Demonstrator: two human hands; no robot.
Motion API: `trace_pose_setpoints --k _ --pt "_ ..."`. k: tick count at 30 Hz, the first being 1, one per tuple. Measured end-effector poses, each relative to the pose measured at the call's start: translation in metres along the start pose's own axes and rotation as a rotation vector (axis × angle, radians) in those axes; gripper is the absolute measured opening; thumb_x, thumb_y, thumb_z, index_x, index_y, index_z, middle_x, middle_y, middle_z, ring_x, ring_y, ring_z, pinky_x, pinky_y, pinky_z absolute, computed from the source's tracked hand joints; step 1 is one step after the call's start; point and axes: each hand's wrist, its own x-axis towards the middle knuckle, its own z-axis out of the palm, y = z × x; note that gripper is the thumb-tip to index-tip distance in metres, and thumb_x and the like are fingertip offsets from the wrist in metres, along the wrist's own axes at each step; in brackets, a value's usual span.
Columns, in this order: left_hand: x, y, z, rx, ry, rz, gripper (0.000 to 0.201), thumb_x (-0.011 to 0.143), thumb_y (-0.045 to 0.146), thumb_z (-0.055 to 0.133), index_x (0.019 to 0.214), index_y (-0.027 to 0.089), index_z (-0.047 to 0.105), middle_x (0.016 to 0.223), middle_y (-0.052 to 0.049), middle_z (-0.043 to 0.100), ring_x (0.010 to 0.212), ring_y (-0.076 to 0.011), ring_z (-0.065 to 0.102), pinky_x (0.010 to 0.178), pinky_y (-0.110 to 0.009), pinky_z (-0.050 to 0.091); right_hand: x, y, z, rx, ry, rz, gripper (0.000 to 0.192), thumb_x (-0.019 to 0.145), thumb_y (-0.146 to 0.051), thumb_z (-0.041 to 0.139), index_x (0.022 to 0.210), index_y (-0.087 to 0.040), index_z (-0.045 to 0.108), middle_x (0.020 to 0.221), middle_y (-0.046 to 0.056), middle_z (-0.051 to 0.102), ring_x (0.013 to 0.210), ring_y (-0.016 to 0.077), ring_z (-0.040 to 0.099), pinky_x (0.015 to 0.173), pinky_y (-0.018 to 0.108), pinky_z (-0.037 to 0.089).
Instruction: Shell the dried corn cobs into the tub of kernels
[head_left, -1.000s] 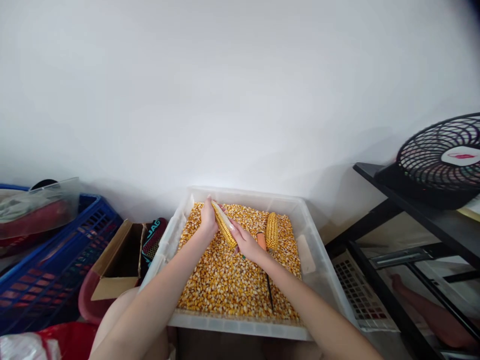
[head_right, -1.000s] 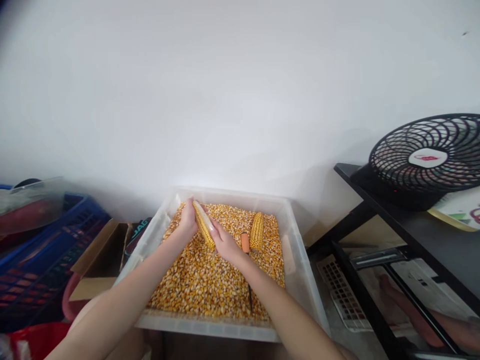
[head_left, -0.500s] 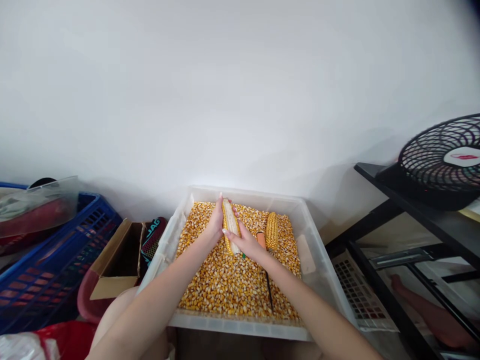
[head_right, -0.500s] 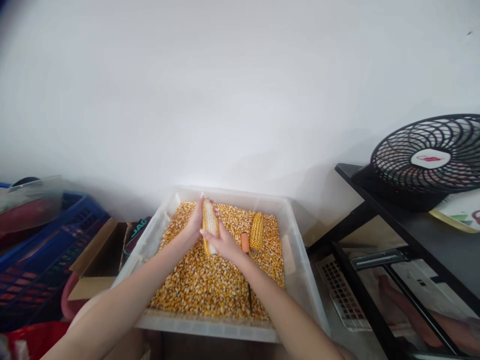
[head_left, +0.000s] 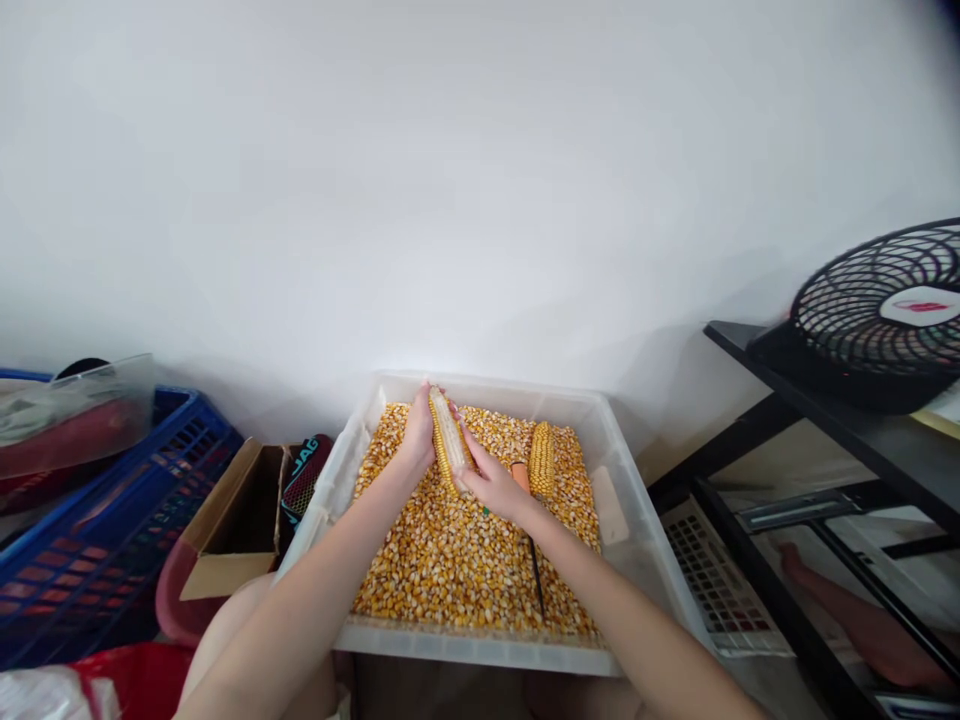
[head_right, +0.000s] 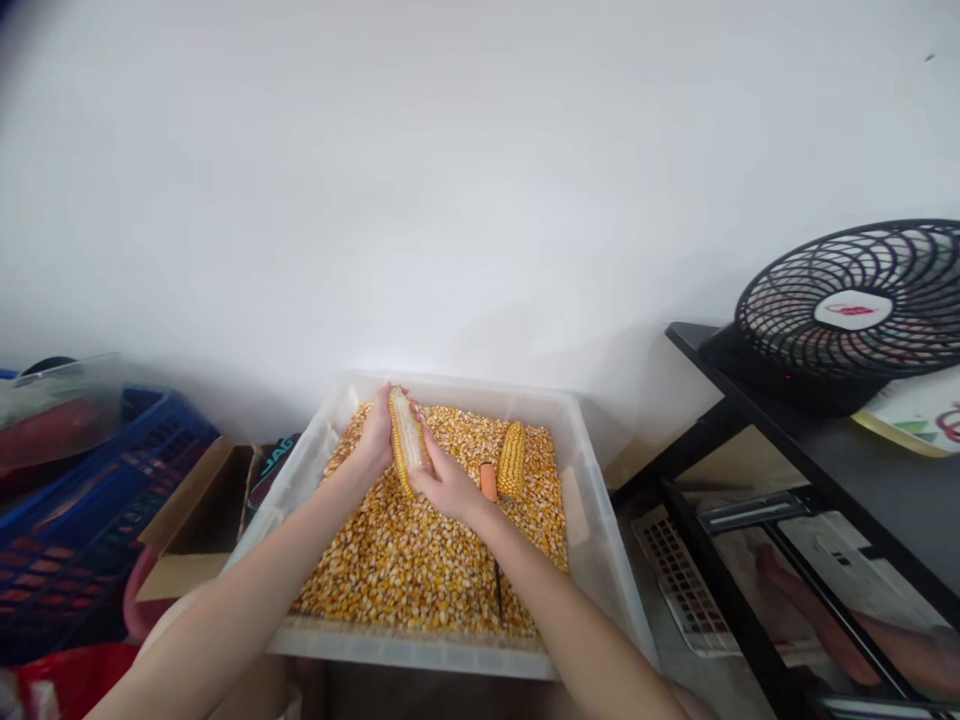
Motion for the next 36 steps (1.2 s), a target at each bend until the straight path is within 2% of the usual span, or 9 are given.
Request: trace_pose_setpoints --k 2,5,7,9,12,14,19,25,36 --pt "0.000 0.002 -0.001 0.006 -0.107 0.015 0.034 0.077 0.050 0.049 0.077 0.016 0.055 0.054 -0.001 0.054 0.046 -0.0131 0.053 0.048 -0.025 0.045 0.001 0.002 0.002 0.047 0.019 0.023 0.052 0.083 -0.033 0.044 0.133 -0.025 0.033 0.133 0.006 0.043 0.123 0.0202 0.038 0.100 0.037 0.033" --pt "-0.005 0.001 0.000 0.071 -0.248 -0.007 0.033 0.076 0.048 0.052 0.081 0.015 0.056 0.054 -0.001 0.055 0.045 -0.0134 0.052 0.046 -0.024 0.043 0.003 -0.001 0.002 0.077 0.247 0.030 0.035 0.086 -0.038 0.038 0.116 -0.022 0.046 0.113 0.007 0.055 0.105 0.0181 0.051 0.087 0.032 0.042" --pt "-0.011 -0.001 0.002 0.131 -0.334 -0.052 0.032 0.076 0.047 0.053 0.082 0.015 0.057 0.052 -0.001 0.054 0.043 -0.0139 0.051 0.043 -0.024 0.040 0.003 -0.005 -0.004 -0.035 0.457 0.030 0.026 0.086 -0.041 0.038 0.098 -0.020 0.050 0.093 0.005 0.058 0.085 0.0163 0.054 0.076 0.029 0.044" --pt "-0.019 -0.003 0.004 0.181 -0.405 -0.115 0.031 0.076 0.045 0.055 0.084 0.015 0.058 0.050 -0.001 0.053 0.041 -0.0147 0.050 0.042 -0.024 0.038 0.001 -0.012 -0.015 -0.242 0.557 -0.004 0.021 0.085 -0.040 0.041 0.084 -0.020 0.048 0.077 0.002 0.053 0.071 0.0147 0.050 0.067 0.028 0.042" --pt "-0.030 -0.004 0.008 0.214 -0.453 -0.209 0.030 0.076 0.043 0.056 0.088 0.016 0.060 0.050 -0.002 0.054 0.041 -0.0163 0.050 0.042 -0.026 0.038 -0.003 -0.021 -0.034 -0.555 0.474 -0.153 0.018 0.086 -0.032 0.039 0.076 -0.020 0.047 0.073 0.003 0.050 0.071 0.0162 0.047 0.069 0.029 0.038" --pt "-0.034 -0.003 0.010 0.244 -0.458 -0.209 0.027 0.076 0.040 0.057 0.087 0.015 0.061 0.054 -0.002 0.056 0.044 -0.0166 0.051 0.045 -0.027 0.039 -0.004 -0.026 -0.042 -0.705 0.387 -0.235 0.016 0.084 -0.027 0.038 0.074 -0.019 0.049 0.074 0.004 0.051 0.074 0.0180 0.047 0.070 0.031 0.036" --pt "-0.037 -0.003 0.013 0.479 -0.484 0.066 0.025 0.077 0.040 0.056 0.077 0.016 0.062 0.070 -0.003 0.060 0.064 -0.0166 0.055 0.061 -0.026 0.044 -0.004 -0.030 -0.044 -0.909 0.313 -0.289 0.009 0.077 -0.023 0.043 0.074 -0.019 0.050 0.075 0.005 0.053 0.073 0.0188 0.047 0.069 0.030 0.034" --pt "-0.038 -0.004 0.014 0.776 -0.563 0.279 0.033 0.084 0.047 0.041 0.080 0.017 0.055 0.078 0.000 0.055 0.077 -0.0142 0.051 0.075 -0.026 0.041 -0.003 -0.026 -0.041 -1.022 0.313 -0.286 0.006 0.074 -0.021 0.046 0.071 -0.018 0.050 0.070 0.003 0.054 0.068 0.0171 0.048 0.065 0.028 0.034" --pt "-0.030 -0.020 0.007 0.899 -0.621 0.380 0.034 0.085 0.048 0.036 0.077 0.017 0.048 0.065 0.003 0.051 0.065 -0.0121 0.050 0.067 -0.025 0.039 -0.002 -0.012 -0.031 -0.957 0.375 -0.148 0.009 0.073 -0.022 0.048 0.068 -0.017 0.054 0.064 0.002 0.060 0.060 0.0146 0.054 0.058 0.024 0.033"
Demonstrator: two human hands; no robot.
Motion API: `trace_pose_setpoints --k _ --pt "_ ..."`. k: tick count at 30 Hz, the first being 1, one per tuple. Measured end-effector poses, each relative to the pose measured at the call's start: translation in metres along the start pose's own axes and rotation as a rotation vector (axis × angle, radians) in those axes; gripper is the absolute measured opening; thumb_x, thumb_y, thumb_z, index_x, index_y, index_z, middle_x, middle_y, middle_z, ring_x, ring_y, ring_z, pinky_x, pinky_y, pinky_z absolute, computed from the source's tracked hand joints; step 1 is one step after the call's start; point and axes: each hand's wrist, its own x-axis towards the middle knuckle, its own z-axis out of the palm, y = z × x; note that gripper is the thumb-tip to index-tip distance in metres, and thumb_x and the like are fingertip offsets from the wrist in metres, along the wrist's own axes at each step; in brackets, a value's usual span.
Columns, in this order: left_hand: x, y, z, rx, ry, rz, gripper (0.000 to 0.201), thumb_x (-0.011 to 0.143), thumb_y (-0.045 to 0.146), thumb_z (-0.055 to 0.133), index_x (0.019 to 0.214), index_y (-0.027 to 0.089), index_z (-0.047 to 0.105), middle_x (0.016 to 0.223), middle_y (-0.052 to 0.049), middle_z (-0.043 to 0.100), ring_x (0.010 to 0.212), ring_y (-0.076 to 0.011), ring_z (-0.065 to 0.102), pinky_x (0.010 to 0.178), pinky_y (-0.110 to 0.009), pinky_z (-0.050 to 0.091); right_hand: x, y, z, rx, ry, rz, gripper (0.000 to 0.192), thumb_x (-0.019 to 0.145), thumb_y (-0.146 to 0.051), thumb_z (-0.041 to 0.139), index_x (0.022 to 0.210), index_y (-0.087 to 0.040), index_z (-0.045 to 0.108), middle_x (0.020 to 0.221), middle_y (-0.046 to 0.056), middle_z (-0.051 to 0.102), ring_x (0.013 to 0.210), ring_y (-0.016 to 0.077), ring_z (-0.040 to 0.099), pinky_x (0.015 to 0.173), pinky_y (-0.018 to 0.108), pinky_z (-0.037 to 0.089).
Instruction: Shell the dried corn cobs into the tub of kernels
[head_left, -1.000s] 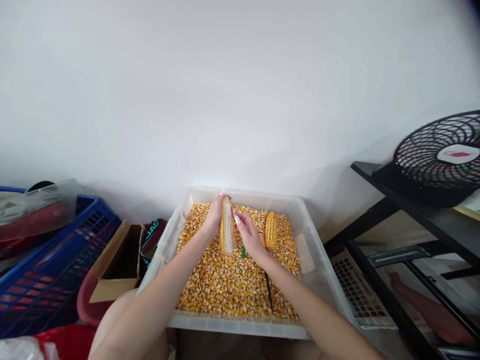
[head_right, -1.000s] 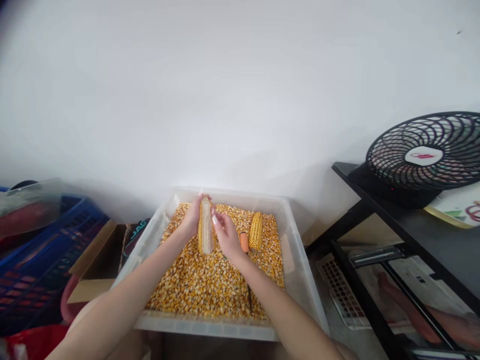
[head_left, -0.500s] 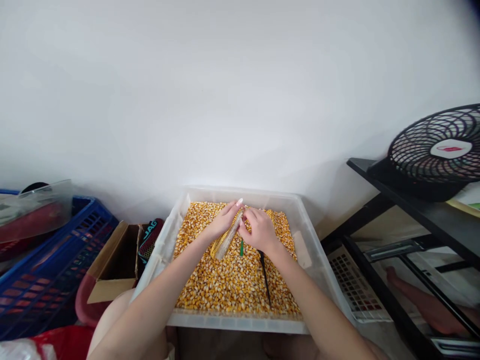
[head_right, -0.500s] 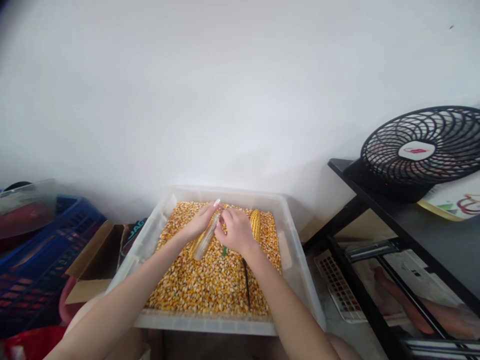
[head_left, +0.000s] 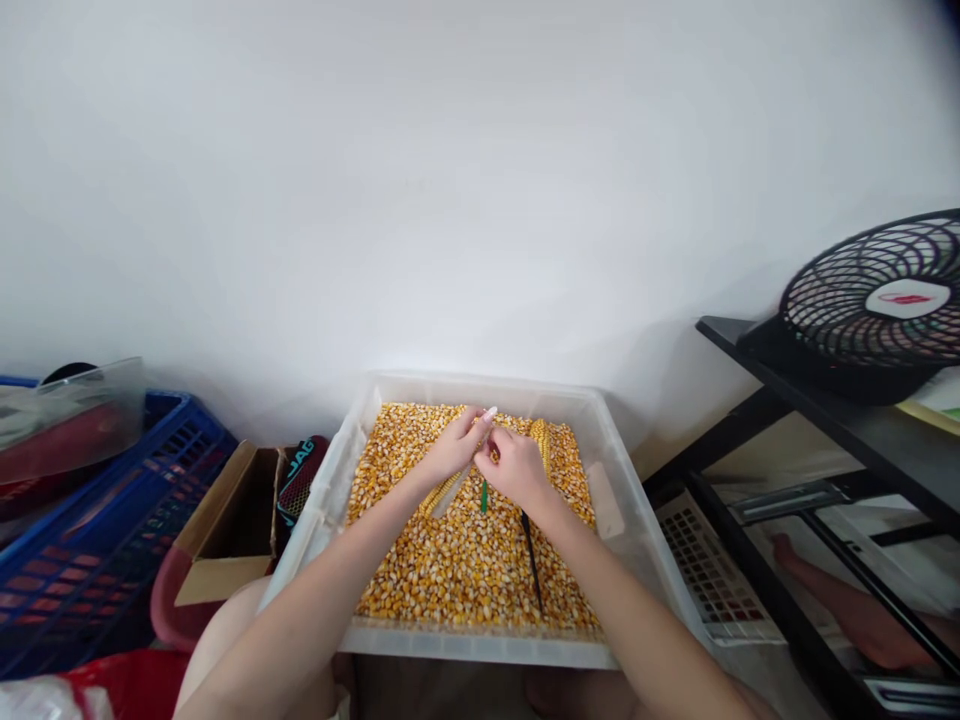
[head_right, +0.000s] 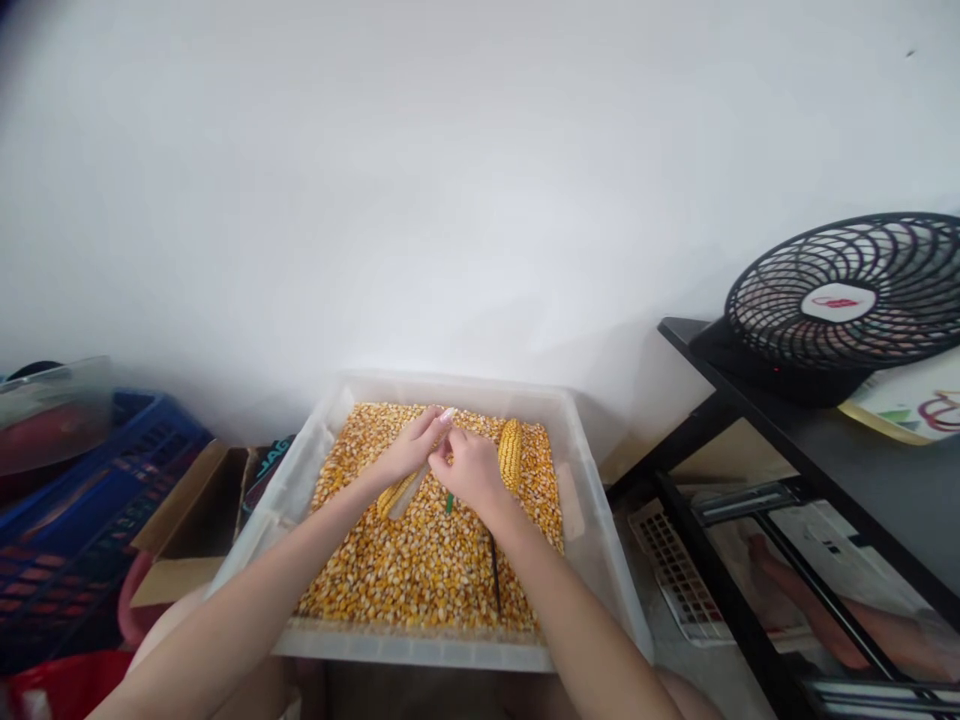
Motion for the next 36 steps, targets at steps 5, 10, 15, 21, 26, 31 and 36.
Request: trace_pose_setpoints --k 5,10,15,21,26,31,36 --pt "0.001 0.002 0.001 0.007 -0.001 -0.005 0.033 0.085 0.047 0.036 0.075 0.018 0.047 0.063 0.003 0.050 0.063 -0.0118 0.048 0.064 -0.025 0.039 -0.002 -0.005 0.001 -0.038 -0.011 0.058 0.013 0.074 -0.024 0.048 0.067 -0.017 0.057 0.063 0.003 0.062 0.057 0.0148 0.055 0.056 0.024 0.032" --pt "0.002 -0.002 0.000 0.078 0.030 -0.042 0.033 0.083 0.049 0.038 0.075 0.018 0.047 0.062 0.004 0.048 0.061 -0.0115 0.046 0.063 -0.024 0.039 0.001 -0.009 -0.001 -0.171 -0.071 0.073 0.017 0.075 -0.025 0.048 0.069 -0.015 0.061 0.063 0.007 0.064 0.055 0.0168 0.056 0.053 0.026 0.029" --pt "0.000 -0.002 0.000 -0.025 0.017 -0.171 0.036 0.080 0.054 0.040 0.077 0.019 0.047 0.052 0.005 0.047 0.049 -0.0121 0.047 0.051 -0.025 0.039 0.006 0.007 -0.007 -0.141 -0.072 0.179 0.020 0.075 -0.026 0.047 0.062 -0.017 0.060 0.059 0.006 0.063 0.053 0.0155 0.054 0.053 0.026 0.028" --pt "0.000 0.006 -0.002 -0.218 0.002 -0.285 0.040 0.081 0.057 0.035 0.075 0.019 0.047 0.047 0.004 0.047 0.042 -0.0128 0.047 0.045 -0.025 0.038 0.006 0.009 -0.017 0.052 -0.134 0.035 0.021 0.080 -0.025 0.042 0.064 -0.018 0.054 0.059 0.000 0.059 0.055 0.0119 0.050 0.054 0.023 0.028" --pt "0.001 0.008 -0.002 -0.187 0.071 -0.269 0.037 0.078 0.053 0.043 0.072 0.018 0.051 0.055 0.002 0.052 0.057 -0.0137 0.053 0.055 -0.024 0.042 0.005 0.001 -0.015 0.021 -0.191 0.012 0.012 0.078 -0.024 0.043 0.078 -0.018 0.053 0.072 0.001 0.063 0.063 0.0139 0.055 0.057 0.023 0.029" --pt "0.000 0.005 0.000 -0.211 -0.003 -0.296 0.038 0.079 0.054 0.042 0.073 0.017 0.051 0.056 0.001 0.052 0.052 -0.0128 0.051 0.051 -0.024 0.041 0.006 0.003 -0.014 -0.054 -0.217 0.018 0.012 0.079 -0.026 0.044 0.080 -0.018 0.054 0.077 0.002 0.064 0.067 0.0153 0.057 0.059 0.024 0.030" --pt "0.001 0.001 0.000 -0.156 -0.013 -0.263 0.036 0.080 0.052 0.041 0.074 0.018 0.050 0.057 0.002 0.051 0.052 -0.0123 0.050 0.053 -0.025 0.041 0.006 0.004 -0.014 -0.075 -0.232 -0.004 0.012 0.078 -0.026 0.045 0.077 -0.018 0.054 0.075 0.003 0.064 0.066 0.0156 0.057 0.059 0.024 0.030"
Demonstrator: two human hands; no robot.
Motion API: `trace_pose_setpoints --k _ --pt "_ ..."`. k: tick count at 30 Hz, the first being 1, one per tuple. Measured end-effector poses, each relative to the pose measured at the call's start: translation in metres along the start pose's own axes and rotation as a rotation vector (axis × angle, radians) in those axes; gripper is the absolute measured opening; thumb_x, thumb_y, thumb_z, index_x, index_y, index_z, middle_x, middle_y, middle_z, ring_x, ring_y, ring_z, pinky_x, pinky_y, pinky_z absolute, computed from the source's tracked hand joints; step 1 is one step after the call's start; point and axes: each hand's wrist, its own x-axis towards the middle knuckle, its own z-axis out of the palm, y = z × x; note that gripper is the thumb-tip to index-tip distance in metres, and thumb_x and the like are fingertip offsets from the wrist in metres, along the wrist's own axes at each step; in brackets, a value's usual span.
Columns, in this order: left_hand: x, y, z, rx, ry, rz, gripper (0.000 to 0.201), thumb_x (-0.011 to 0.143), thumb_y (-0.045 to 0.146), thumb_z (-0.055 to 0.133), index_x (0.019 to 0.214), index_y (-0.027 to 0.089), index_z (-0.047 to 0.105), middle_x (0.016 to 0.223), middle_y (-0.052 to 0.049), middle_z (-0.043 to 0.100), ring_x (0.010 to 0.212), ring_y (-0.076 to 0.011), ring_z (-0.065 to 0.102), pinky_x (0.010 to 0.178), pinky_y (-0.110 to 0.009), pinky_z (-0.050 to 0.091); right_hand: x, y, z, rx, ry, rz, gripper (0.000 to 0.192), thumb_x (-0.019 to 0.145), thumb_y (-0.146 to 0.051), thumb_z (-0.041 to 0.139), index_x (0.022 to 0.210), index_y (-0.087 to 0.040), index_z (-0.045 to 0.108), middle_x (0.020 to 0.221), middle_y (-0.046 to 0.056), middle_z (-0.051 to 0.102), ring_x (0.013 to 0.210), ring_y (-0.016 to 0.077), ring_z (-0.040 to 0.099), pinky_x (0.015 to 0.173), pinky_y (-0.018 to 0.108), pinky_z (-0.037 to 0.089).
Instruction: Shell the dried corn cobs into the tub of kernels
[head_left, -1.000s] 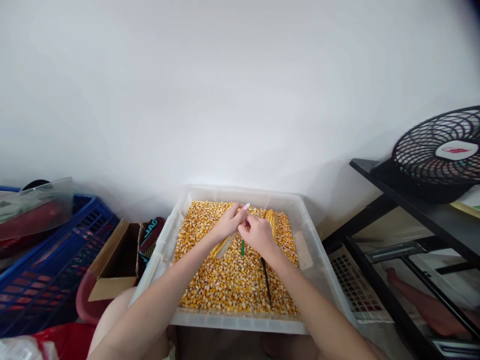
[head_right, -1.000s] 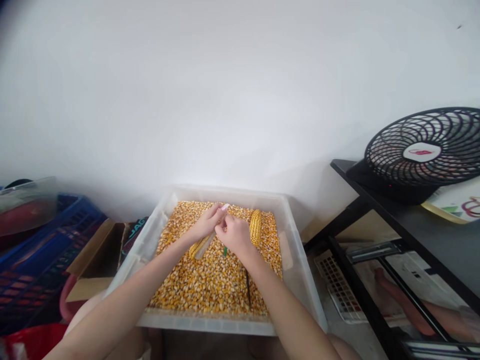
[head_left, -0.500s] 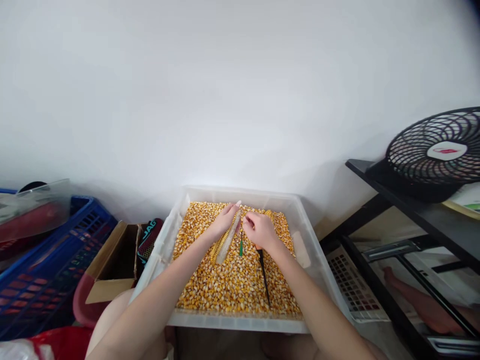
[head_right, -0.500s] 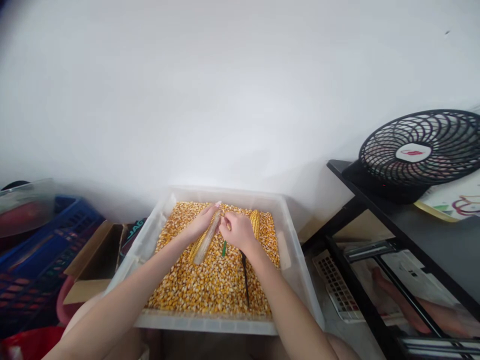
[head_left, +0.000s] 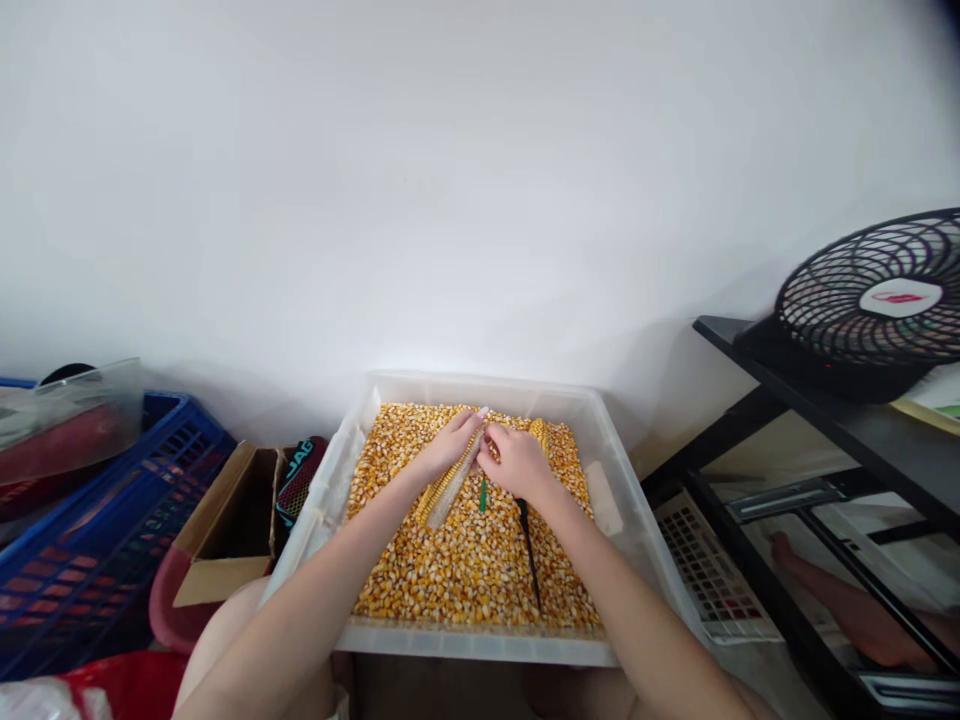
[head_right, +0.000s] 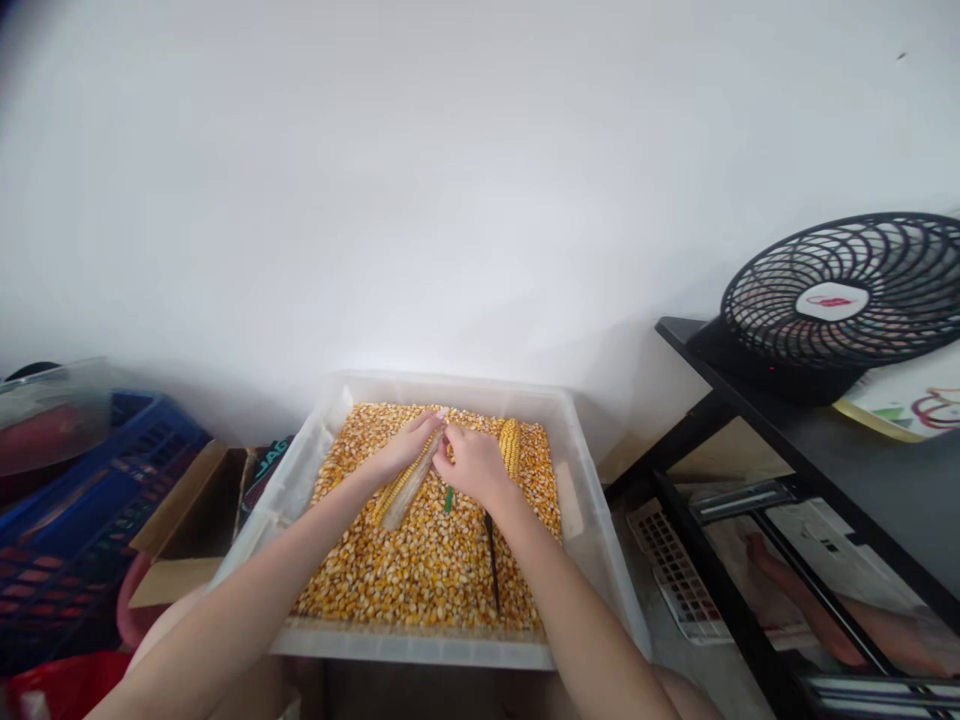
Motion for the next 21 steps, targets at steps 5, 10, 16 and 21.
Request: trace_pose_setpoints --k 5,10,16,21 --pt "0.001 -0.005 0.002 0.097 0.009 0.058 0.036 0.082 0.050 0.038 0.069 0.018 0.048 0.058 0.002 0.050 0.058 -0.0132 0.050 0.058 -0.026 0.041 -0.001 0.001 0.008 0.023 0.025 -0.011 0.010 0.075 -0.025 0.050 0.070 -0.018 0.056 0.070 0.002 0.064 0.063 0.0147 0.057 0.059 0.023 0.031" --pt "0.005 -0.015 0.004 0.176 0.068 0.076 0.037 0.082 0.051 0.037 0.065 0.019 0.043 0.059 0.003 0.047 0.061 -0.0126 0.048 0.064 -0.026 0.039 -0.001 -0.001 0.017 0.013 0.082 0.054 0.014 0.074 -0.024 0.049 0.067 -0.018 0.059 0.065 0.003 0.064 0.059 0.0147 0.056 0.057 0.024 0.032" --pt "0.010 -0.017 0.004 0.159 0.092 0.077 0.035 0.081 0.050 0.038 0.066 0.019 0.044 0.058 0.004 0.045 0.059 -0.0127 0.047 0.063 -0.026 0.039 0.002 -0.004 0.014 0.022 0.102 0.097 0.013 0.072 -0.025 0.051 0.067 -0.018 0.060 0.064 0.003 0.065 0.059 0.0153 0.058 0.058 0.024 0.033" --pt "0.004 -0.004 0.004 0.063 0.011 0.016 0.034 0.082 0.048 0.037 0.069 0.018 0.048 0.056 0.002 0.049 0.057 -0.0138 0.050 0.059 -0.027 0.041 0.002 -0.003 0.011 0.089 0.110 0.080 0.010 0.070 -0.023 0.051 0.064 -0.019 0.058 0.063 0.001 0.065 0.059 0.0146 0.057 0.059 0.023 0.035"
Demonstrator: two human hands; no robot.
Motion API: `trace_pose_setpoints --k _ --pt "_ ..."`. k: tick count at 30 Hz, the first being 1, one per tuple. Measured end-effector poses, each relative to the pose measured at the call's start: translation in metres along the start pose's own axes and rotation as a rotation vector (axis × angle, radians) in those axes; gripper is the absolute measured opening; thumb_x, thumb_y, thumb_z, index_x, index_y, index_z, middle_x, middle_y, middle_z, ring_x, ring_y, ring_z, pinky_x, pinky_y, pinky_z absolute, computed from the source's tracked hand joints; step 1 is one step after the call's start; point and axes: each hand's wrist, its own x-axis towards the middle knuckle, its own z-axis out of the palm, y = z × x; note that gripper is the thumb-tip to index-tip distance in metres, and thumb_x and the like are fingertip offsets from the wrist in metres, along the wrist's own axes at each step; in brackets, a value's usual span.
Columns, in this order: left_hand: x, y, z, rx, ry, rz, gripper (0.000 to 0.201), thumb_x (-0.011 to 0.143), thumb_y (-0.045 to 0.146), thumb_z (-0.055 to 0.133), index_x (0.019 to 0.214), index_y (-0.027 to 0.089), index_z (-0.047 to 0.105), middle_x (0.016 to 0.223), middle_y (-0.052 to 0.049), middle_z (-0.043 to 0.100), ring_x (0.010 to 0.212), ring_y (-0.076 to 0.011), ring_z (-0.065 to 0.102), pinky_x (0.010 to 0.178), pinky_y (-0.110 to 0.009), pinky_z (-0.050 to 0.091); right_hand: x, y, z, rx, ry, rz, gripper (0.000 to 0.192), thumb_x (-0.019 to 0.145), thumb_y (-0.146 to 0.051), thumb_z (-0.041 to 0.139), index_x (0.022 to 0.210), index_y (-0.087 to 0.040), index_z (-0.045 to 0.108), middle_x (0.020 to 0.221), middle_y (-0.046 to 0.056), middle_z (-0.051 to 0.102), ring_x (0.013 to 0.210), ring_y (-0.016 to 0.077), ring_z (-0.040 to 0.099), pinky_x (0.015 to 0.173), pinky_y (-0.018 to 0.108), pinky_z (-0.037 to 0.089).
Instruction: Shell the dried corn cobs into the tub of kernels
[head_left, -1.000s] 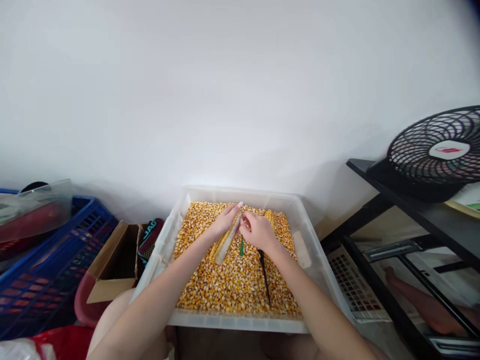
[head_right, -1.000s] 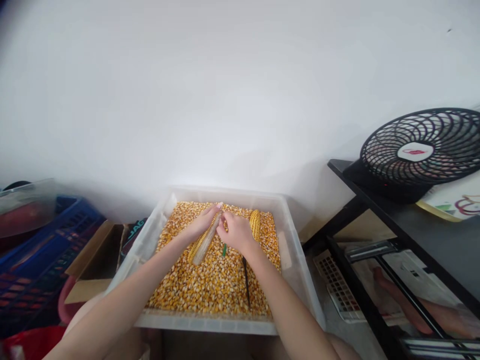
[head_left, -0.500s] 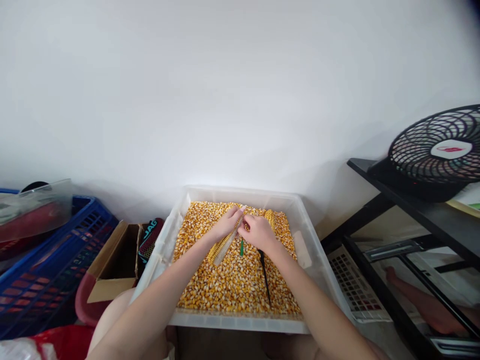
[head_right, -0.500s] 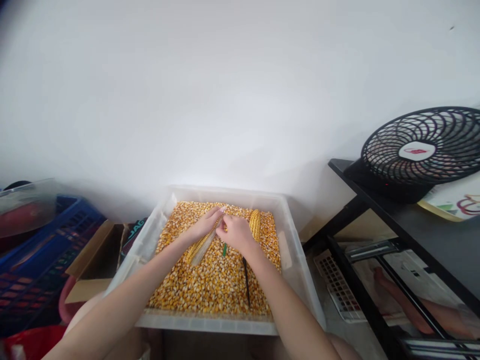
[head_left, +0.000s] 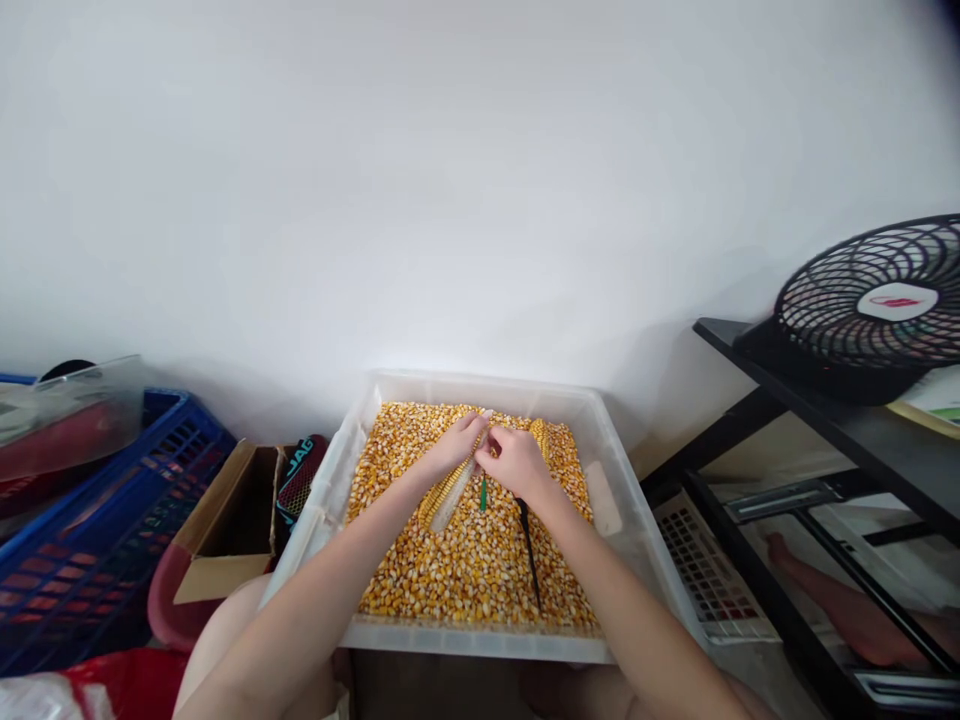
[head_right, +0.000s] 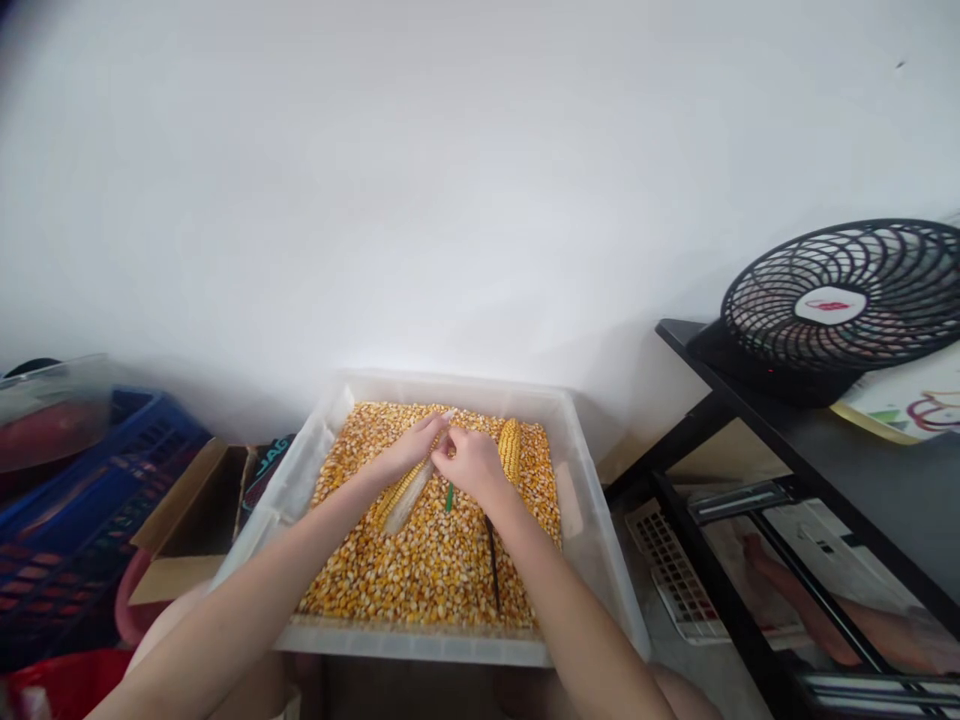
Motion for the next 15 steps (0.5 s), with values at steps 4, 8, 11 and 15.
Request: trace_pose_setpoints --k 4,8,11,15 --pt "-0.0037 0.0061 -0.0037 -0.056 -0.102 -0.044 0.036 0.081 0.048 0.036 0.066 0.018 0.048 0.055 0.001 0.051 0.055 -0.0139 0.050 0.057 -0.027 0.042 -0.0008 0.0003 -0.0008 0.050 0.011 -0.018 0.009 0.069 -0.022 0.052 0.062 -0.019 0.057 0.061 0.000 0.064 0.059 0.0139 0.057 0.059 0.022 0.036" --pt "-0.0031 0.0082 -0.0036 -0.052 -0.061 -0.053 0.033 0.080 0.045 0.038 0.068 0.018 0.051 0.057 0.000 0.052 0.057 -0.0141 0.050 0.056 -0.026 0.042 -0.0008 -0.0012 -0.0005 0.050 0.059 0.007 0.011 0.069 -0.023 0.051 0.060 -0.019 0.056 0.059 0.000 0.063 0.055 0.0137 0.055 0.057 0.023 0.035" --pt "-0.0025 0.0094 -0.0002 -0.083 -0.019 -0.036 0.032 0.080 0.045 0.040 0.069 0.017 0.051 0.057 0.001 0.052 0.056 -0.0133 0.050 0.055 -0.026 0.042 -0.0001 -0.0015 -0.0001 0.063 0.093 0.032 0.011 0.068 -0.024 0.051 0.059 -0.019 0.055 0.057 0.000 0.061 0.053 0.0131 0.054 0.055 0.022 0.035" --pt "-0.0023 0.0038 0.0028 -0.196 -0.051 -0.104 0.034 0.079 0.047 0.041 0.068 0.017 0.053 0.054 0.001 0.052 0.050 -0.0122 0.049 0.051 -0.025 0.042 0.0001 0.0013 0.0020 0.166 0.084 0.065 0.012 0.067 -0.024 0.051 0.056 -0.019 0.053 0.053 -0.002 0.058 0.050 0.0117 0.051 0.053 0.021 0.035"
